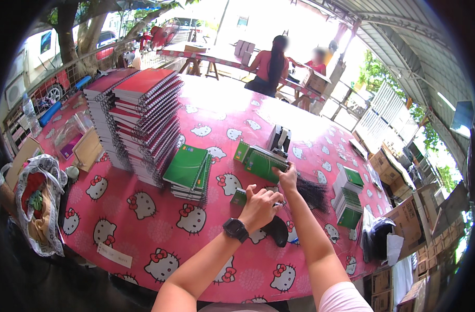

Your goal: The person repeatedly picks up green notebooks and black spiral bindings from a table, inserts the spirals into the notebook edges, and places the assembled notebooks into a growing stack. The process is continuous and repetitive throughout the clip.

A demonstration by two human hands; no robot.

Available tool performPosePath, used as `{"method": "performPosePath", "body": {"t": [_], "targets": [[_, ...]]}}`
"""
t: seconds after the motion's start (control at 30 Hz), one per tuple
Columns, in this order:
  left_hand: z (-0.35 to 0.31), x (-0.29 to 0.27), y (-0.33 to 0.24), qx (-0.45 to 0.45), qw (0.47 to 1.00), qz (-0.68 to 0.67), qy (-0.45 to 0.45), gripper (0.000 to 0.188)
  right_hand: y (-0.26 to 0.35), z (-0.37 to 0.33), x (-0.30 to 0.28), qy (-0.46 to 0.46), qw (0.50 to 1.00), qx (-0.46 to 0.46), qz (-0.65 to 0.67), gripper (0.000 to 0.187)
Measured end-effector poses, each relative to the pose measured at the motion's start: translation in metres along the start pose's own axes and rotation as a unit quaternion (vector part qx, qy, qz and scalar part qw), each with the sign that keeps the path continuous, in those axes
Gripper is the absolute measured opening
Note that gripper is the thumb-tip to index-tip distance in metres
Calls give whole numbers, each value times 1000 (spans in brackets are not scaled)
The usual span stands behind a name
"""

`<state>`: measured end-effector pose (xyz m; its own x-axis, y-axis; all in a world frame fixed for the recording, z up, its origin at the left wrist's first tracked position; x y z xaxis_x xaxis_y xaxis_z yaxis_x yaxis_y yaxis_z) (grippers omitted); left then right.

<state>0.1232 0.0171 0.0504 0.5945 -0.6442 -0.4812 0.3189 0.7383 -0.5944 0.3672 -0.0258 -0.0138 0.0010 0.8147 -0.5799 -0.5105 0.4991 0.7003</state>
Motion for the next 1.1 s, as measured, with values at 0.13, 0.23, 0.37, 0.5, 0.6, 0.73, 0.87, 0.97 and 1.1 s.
{"method": "performPosePath", "body": {"t": [0.13,0.23,0.37,0.5,0.6,0.73,0.87,0.97,1.1], "targets": [[0,-3,9,-6,999,34,32,13,33,-17,0,23,1000,1,19,49],[0,11,1,-6,997,51,62,13,-2,-11,0,106,986,42,118,45],[1,-1,-3,32,999,-18,-7,17,-7,-4,-13,126,985,86,82,50],[1,2,4,38,998,10,48,20,57,-32,-48,77,985,-128,-85,48],[0,2,4,40,998,29,44,19,53,-69,-43,316,940,-130,-22,41],[3,-3,-2,40,997,-14,57,18,44,-116,-55,457,883,-70,77,34],[3,4,4,34,990,18,138,19,39,-148,-52,474,878,-58,37,37],[2,-13,-3,56,994,9,90,14,14,-136,-70,392,917,-69,-14,35],[6,-36,-10,50,991,15,125,12,-16,-118,-112,207,976,70,-18,33]]}}
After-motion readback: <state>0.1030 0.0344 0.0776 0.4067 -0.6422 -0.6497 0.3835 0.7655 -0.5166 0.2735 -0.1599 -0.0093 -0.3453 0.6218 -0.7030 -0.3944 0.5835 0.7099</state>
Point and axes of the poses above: each hand's wrist, its own z-axis towards the middle knuckle, its own x-axis out of the palm, y = z × x, the point moved 9 cm from there along z, towards the middle knuckle, and after that the axes turned 7 degrees about -z, right-handed, at the moved point
